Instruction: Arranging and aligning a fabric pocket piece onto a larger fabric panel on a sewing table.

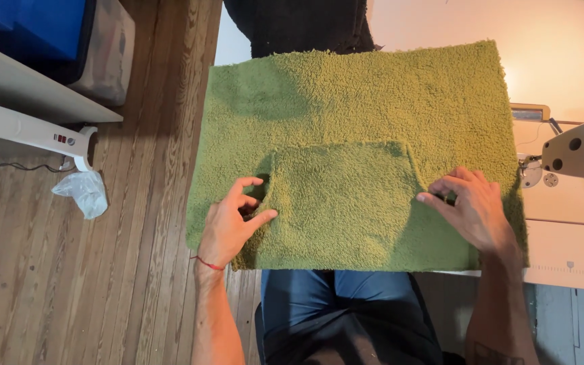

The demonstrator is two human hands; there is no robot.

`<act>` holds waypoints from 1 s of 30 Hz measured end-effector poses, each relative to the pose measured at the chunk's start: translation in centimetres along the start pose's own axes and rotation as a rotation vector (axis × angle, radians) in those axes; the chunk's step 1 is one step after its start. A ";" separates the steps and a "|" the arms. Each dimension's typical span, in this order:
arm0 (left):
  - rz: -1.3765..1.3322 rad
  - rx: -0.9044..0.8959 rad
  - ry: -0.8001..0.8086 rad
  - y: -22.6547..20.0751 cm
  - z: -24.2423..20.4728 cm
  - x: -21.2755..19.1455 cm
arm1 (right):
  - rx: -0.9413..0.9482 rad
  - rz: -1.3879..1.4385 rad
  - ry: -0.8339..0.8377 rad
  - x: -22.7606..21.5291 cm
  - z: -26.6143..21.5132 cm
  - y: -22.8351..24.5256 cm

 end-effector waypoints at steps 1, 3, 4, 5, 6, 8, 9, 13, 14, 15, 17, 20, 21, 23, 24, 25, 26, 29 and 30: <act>-0.037 0.057 -0.005 -0.2 -0.1 -0.1 | 0.003 0.019 0.013 0.4 -0.2 -0.4; -0.065 0.024 0.004 0.2 0.0 0.0 | -0.007 0.059 0.017 0.7 -0.3 -1.1; -0.094 -0.008 0.009 0.6 -0.1 0.0 | -0.019 0.099 0.020 0.9 -0.4 -1.3; -0.094 -0.007 0.010 0.6 -0.1 -0.1 | -0.018 0.098 0.019 0.7 -0.4 -0.8; -0.104 -0.057 0.031 1.0 -0.1 0.1 | -0.008 0.063 0.001 0.4 -0.4 -0.4; -0.114 -0.104 0.056 2.1 -0.2 0.7 | 0.006 0.027 -0.019 0.2 -0.5 0.0; -0.043 0.000 -0.018 1.8 -0.2 0.3 | 0.033 -0.024 -0.064 -0.1 -0.5 -0.1; 0.359 0.368 -0.324 -2.5 -1.6 -1.7 | 0.092 -0.070 -0.214 -2.0 -1.2 0.2; 0.358 0.367 -0.320 -2.8 -1.8 -1.9 | 0.096 -0.071 -0.211 -1.8 -1.7 -0.3; 0.389 0.292 -0.318 -2.6 -1.7 -2.1 | 0.097 0.020 -0.252 -2.2 -2.2 -0.9; 0.416 0.219 -0.313 -2.1 -2.1 -2.6 | 0.101 0.108 -0.294 -3.0 -3.3 -1.8; 0.220 -0.016 -0.249 0.7 -3.3 -3.6 | 0.064 0.309 -0.300 -4.2 -4.5 -2.2; 0.157 -0.059 -0.226 1.3 -4.0 -3.8 | 0.059 0.270 -0.283 -4.4 -4.8 -2.1; 0.091 -0.096 -0.196 2.5 -4.6 -3.6 | 0.061 0.226 -0.269 -4.4 -5.1 -2.3; 0.113 0.006 -0.223 2.2 -4.6 -3.5 | 0.068 0.181 -0.273 -4.3 -5.0 -2.5; 0.135 0.099 -0.248 2.1 -5.1 -3.4 | 0.074 0.136 -0.268 -4.1 -5.3 -2.7; 0.133 0.097 -0.240 2.4 -5.2 -3.1 | 0.080 0.133 -0.263 -3.6 -5.7 -3.2; 0.118 0.134 -0.238 2.4 -4.8 -2.8 | 0.067 0.141 -0.278 -3.2 -5.4 -3.1; 0.134 0.068 -0.211 3.0 -4.5 -2.6 | 0.085 0.116 -0.288 -3.7 -5.3 -2.6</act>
Point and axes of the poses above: each hand's wrist, its own z-axis towards the middle knuckle, its own x-axis out of the palm, y = z × x, the point moved 10 cm from there along z, towards the middle knuckle, and after that the axes turned 6 degrees about -y, right-handed, at the moved point
